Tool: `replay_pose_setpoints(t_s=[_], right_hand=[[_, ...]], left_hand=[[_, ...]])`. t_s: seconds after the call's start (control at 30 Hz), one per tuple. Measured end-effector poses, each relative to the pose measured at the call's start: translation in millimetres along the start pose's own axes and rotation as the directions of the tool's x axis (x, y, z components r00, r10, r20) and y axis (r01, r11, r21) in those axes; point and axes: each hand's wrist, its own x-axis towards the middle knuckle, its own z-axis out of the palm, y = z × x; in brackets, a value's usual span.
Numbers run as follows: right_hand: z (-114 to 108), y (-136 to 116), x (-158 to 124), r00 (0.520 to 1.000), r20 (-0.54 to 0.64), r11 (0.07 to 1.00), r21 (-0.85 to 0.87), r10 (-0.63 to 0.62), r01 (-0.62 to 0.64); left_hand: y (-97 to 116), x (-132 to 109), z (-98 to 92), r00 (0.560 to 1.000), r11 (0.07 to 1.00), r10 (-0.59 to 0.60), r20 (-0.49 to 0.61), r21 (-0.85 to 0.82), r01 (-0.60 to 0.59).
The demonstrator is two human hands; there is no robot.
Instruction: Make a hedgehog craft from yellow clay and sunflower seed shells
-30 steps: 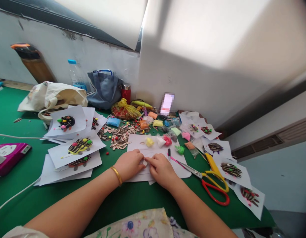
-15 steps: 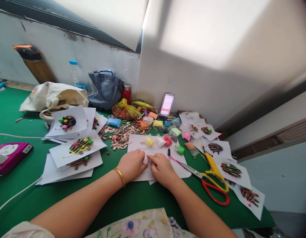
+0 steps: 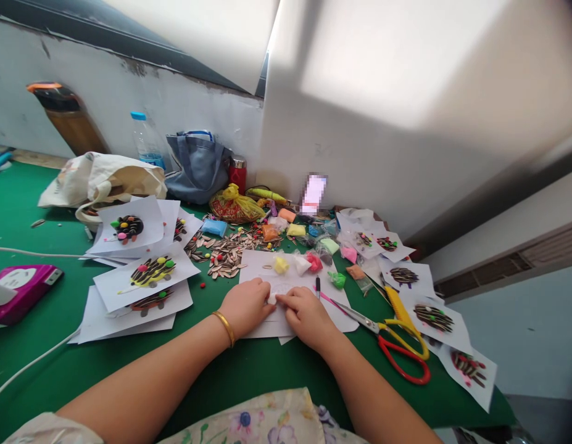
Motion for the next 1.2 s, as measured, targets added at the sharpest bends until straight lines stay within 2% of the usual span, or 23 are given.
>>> replay_pose_setpoints(t_s=[0.13, 0.37, 0.57, 0.77, 0.9, 1.2], right_hand=[[-0.5, -2.8, -0.7, 1.0, 0.017, 0.997, -0.071, -0.008, 0.009], [-1.7, -1.6, -0.1, 1.0, -0.003, 1.0, 0.017, 0.008, -0.008], [-0.3, -2.3, 0.3, 1.0, 0.014, 1.0, -0.01, 0.017, -0.017], [0.6, -1.2, -0.4, 1.0, 0.028, 0.999, -0.031, 0.005, -0.004], [1.0, 0.6, -0.4, 1.0, -0.009, 1.0, -0.012, 0.009, -0.009], [0.3, -3.9, -0.3, 1.0, 0.021, 0.997, -0.074, 0.003, -0.002]], left_hand=[[-1.9, 0.9, 1.0, 1.0, 1.0, -0.002, -0.008, -0.008, 0.002], [0.9, 1.1, 2.1, 1.0, 1.0, -0.011, -0.023, 0.013, 0.011], [4.3, 1.7, 8.4, 0.998, 0.998, -0.028, -0.055, 0.05, 0.031], [2.8, 0.7, 4.8, 0.999, 1.0, -0.025, -0.025, 0.016, 0.025], [2.9, 0.4, 0.7, 0.999, 0.998, -0.051, 0.007, -0.027, 0.051], [-5.9, 2.7, 0.4, 1.0, 0.996, -0.028, -0.005, -0.08, 0.028]])
